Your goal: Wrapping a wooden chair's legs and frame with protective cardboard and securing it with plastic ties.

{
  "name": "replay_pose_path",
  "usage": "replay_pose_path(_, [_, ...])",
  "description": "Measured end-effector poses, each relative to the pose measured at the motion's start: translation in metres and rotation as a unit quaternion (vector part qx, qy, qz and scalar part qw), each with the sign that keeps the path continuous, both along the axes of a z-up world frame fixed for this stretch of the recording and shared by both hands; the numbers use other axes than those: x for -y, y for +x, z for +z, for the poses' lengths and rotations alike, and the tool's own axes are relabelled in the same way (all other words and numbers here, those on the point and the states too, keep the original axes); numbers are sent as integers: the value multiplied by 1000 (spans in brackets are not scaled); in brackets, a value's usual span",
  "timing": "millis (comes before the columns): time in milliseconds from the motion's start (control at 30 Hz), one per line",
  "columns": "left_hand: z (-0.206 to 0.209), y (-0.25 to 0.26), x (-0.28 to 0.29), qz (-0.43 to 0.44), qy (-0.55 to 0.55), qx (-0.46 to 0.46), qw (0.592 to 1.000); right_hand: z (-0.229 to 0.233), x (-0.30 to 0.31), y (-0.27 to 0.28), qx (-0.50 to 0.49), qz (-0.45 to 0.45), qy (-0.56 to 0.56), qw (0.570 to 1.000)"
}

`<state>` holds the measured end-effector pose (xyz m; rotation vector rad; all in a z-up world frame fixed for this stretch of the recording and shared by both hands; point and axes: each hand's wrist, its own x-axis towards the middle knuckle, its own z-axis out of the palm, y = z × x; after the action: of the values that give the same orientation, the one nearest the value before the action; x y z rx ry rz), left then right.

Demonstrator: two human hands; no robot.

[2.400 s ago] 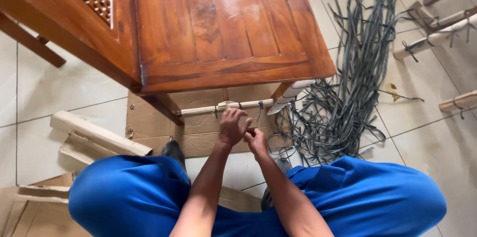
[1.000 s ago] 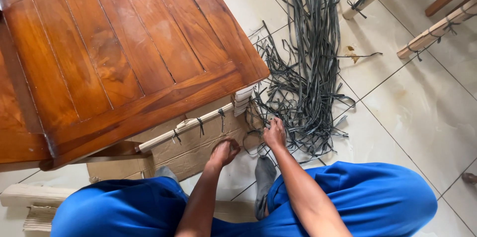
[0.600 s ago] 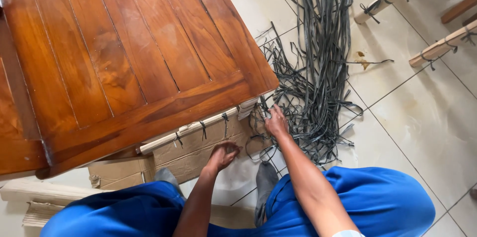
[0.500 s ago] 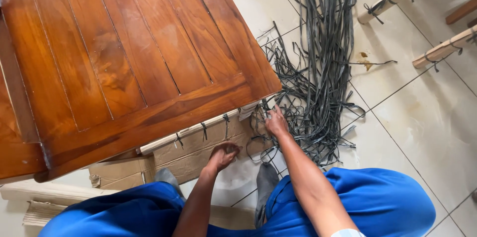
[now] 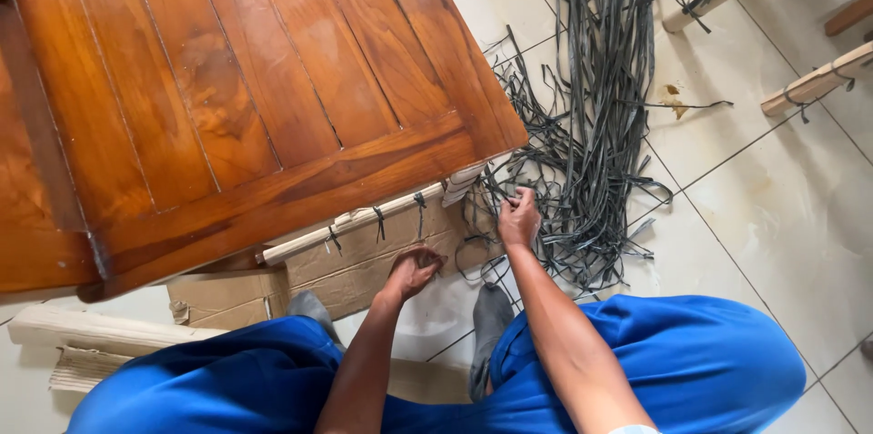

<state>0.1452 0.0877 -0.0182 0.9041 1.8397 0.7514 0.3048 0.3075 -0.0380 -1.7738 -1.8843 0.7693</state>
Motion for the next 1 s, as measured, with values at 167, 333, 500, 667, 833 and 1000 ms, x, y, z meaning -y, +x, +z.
replay_pose_path(167, [21, 0, 13, -15, -6, -19, 1000, -3, 14, 13, 28, -5, 4, 1000])
replay_pose_path(333, [25, -9, 26, -11, -31, -52, 998, 2, 40, 10, 27, 47, 67, 996])
replay_pose_path(500, [-18, -20, 37, 39, -72, -111, 991, 7, 75, -15, 37, 102, 47, 993])
replay_pose_path(667, [41, -33, 62, 113, -112, -130, 979, -42, 108, -58, 149, 326, -227, 906])
replay_pose_path(833, [58, -47, 94, 194, -122, -115, 967, -16, 150, -93, 182, 480, -256, 819])
replay_pose_path(1000, [47, -58, 129, 254, -143, -112, 950, 4, 172, -131, 161, 517, -256, 801])
